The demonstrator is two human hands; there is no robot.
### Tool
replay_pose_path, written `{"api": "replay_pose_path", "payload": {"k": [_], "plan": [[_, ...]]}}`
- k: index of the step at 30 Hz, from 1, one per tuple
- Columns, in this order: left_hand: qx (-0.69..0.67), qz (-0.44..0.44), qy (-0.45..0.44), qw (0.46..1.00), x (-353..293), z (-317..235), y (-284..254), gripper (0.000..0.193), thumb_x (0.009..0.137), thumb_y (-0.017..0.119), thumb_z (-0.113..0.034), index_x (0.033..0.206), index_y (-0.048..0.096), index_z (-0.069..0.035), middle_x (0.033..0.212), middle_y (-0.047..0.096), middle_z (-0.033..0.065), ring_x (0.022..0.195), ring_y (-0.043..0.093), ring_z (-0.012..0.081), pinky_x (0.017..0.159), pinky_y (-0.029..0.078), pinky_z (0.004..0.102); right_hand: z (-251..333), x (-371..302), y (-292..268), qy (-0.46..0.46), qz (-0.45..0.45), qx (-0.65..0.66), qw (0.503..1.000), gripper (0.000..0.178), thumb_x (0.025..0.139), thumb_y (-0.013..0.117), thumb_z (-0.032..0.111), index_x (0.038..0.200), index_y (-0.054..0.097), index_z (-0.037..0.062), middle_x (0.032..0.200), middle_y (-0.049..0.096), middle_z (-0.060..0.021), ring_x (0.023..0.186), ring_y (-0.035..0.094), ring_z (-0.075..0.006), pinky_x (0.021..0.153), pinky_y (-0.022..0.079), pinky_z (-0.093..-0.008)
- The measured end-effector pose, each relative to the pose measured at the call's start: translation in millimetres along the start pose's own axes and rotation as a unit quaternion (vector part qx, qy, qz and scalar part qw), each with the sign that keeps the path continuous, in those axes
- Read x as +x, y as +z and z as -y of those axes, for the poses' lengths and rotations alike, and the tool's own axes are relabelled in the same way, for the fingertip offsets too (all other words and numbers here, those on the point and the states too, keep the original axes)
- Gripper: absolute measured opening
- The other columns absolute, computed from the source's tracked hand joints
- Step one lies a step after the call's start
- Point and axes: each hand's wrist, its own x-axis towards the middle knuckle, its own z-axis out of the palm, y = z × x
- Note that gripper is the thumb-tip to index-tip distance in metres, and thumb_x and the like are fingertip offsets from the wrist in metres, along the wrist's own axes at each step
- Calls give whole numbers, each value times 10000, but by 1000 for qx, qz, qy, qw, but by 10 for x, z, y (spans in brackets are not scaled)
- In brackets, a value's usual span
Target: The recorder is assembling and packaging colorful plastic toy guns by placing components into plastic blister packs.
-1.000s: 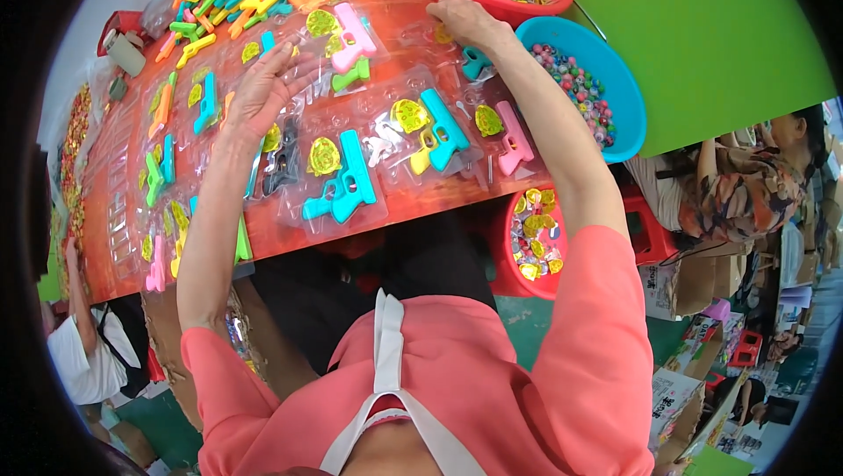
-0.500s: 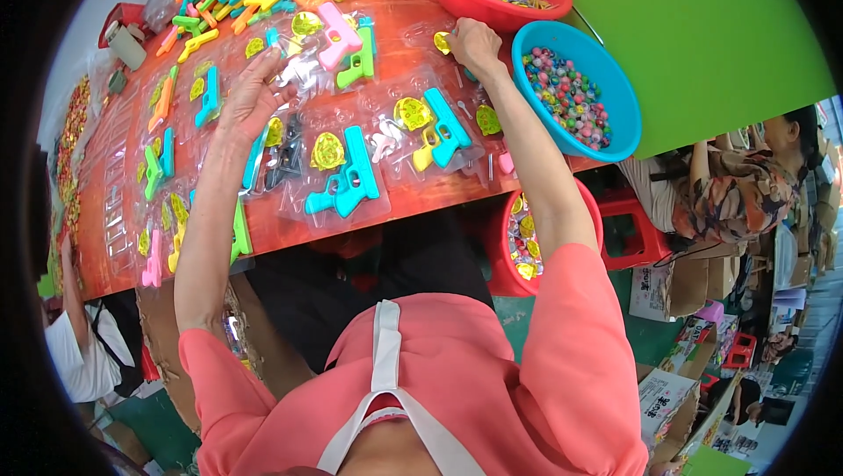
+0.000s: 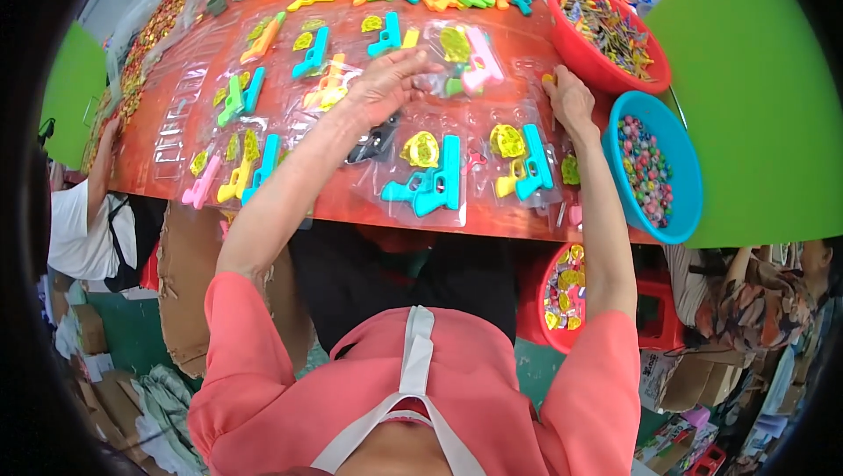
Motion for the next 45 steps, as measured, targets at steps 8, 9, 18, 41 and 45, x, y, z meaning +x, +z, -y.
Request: {"api": "replay_pose_path", "payload": {"k": [8,9,18,41,45], "plan": [[52,-108,97,988,275,-358,-392,358,839,684,-71,1158,522,-55,918,665,121,716,651,203,578,525,328,-224,24,-26,63,10,104,992,255,821,647,328,900,622,86,821,660,-182,844,643,-353,692,490,-454],[78,-122,120,982,357,-395,-462,394,832,686,-57,1183,509,-43,912,663,127,723,654,210,578,523,324,-242,11,-44,71,15,130,989,253,818,645,321,908,627,86,813,660,-181,834,645,-353,686,494,-452],[340,-194,121,912,671,-577,-1149,436,854,682,-184,1203,528,28,976,651,179,627,673,235,457,537,334,293,-496,-656,-34,11,176,984,273,836,643,235,987,642,7,799,667,-158,737,653,-275,679,504,-358],[756,35,296,583,-1635,588,248,664,735,757,-360,1312,503,-150,1360,426,156,1339,302,377,1090,253,518,214,-1324,-435,54,70,451,888,218,838,644,88,1030,616,-13,749,602,-1,651,549,-53,577,447,-199],[747,22,293,597,-1561,552,243,612,773,720,-385,1290,527,-121,1356,435,169,1334,313,383,1097,252,503,87,-1294,-439,134,25,506,851,177,875,633,96,1023,592,9,744,598,13,578,517,-35,484,423,-187]]}}
